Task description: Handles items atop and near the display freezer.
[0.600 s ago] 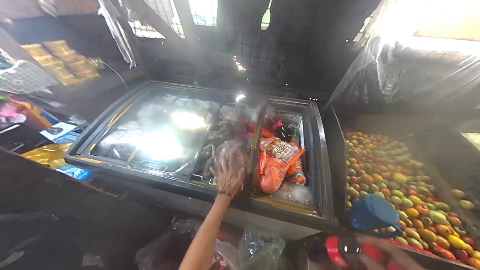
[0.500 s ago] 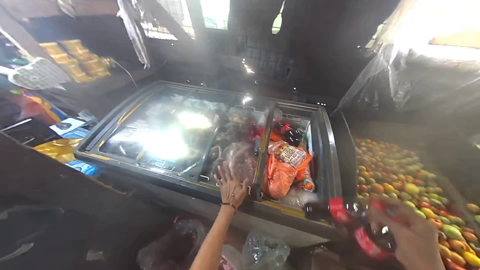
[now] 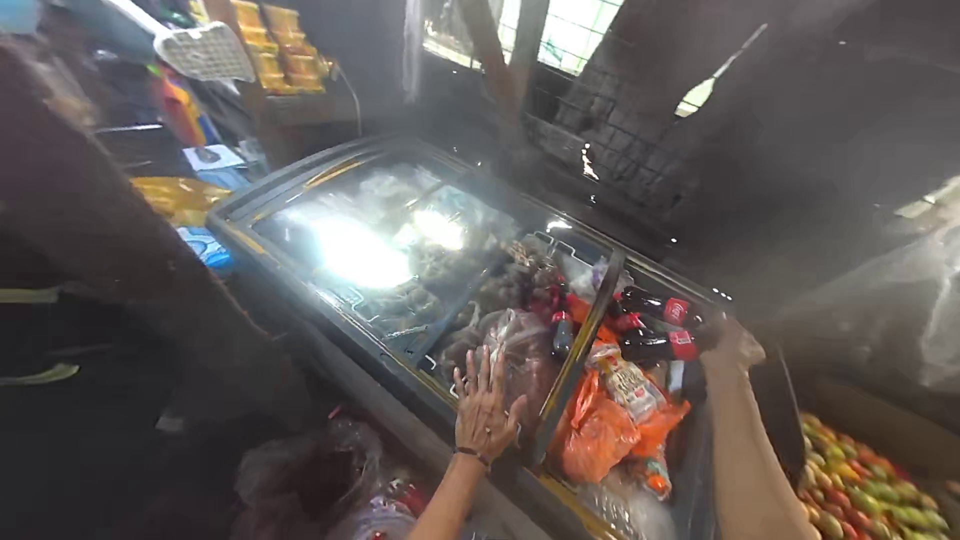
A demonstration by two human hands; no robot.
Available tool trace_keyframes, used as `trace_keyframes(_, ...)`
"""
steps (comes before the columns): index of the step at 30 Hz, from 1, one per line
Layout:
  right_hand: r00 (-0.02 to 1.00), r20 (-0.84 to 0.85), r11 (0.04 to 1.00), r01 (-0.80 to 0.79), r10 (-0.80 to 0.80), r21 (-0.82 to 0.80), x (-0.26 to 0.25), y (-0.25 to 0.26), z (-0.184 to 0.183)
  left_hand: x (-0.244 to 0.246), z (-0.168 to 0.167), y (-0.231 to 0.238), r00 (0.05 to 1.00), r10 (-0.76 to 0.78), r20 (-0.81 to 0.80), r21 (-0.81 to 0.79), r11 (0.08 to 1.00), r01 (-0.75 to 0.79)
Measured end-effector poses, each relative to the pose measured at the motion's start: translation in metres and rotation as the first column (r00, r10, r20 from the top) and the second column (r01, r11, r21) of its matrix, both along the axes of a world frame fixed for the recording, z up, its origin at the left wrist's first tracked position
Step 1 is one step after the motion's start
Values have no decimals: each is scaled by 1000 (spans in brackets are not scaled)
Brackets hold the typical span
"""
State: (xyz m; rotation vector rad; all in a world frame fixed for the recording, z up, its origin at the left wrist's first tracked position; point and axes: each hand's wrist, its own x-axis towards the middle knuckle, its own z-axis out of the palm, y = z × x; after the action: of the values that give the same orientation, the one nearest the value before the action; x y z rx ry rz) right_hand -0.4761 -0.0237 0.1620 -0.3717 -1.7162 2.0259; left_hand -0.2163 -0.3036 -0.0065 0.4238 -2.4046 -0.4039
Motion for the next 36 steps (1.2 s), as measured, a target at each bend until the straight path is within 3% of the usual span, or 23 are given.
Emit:
trace_keyframes(7,993,119,940,53,-13,-338,-23,-9,-72,1,3,2,996,9,88,-6,1000,-9)
trace_keyframes(14,986,163,916,32,36,-400,-2,-14,-88,5,9,2,994,25,109,-28,999,-22)
trace_keyframes(19,990,114,872,-15,81,-489,2,-72,-88,6,10,3,991,22,130,-20,1000,-19)
trace_keyframes(22,1000,30,844,8,9,-537,-25,-93,-92,4,12,1,989,38,142,-26,999,-35)
trace_keyframes(24,999,30,890,3,12,-456,-38,-102,-94,4,12,2,988,36,152,-18,999,-34)
trace_keyframes(26,991,91,969,-74,98,-237,-42,-114,-99,4,12,2,986,30,161,-10,1000,-29)
trace_keyframes(29,967,82,966,-246,240,81,-41,-135,-98,6,13,3,988,11,151,1,1000,-11)
trace_keyframes(32,935,234,953,-291,267,78,-21,-138,-78,4,10,-1,993,10,118,-7,1000,-9)
trace_keyframes(36,922,293,948,-298,254,113,-12,-107,-97,4,9,1,992,8,127,3,1000,-8)
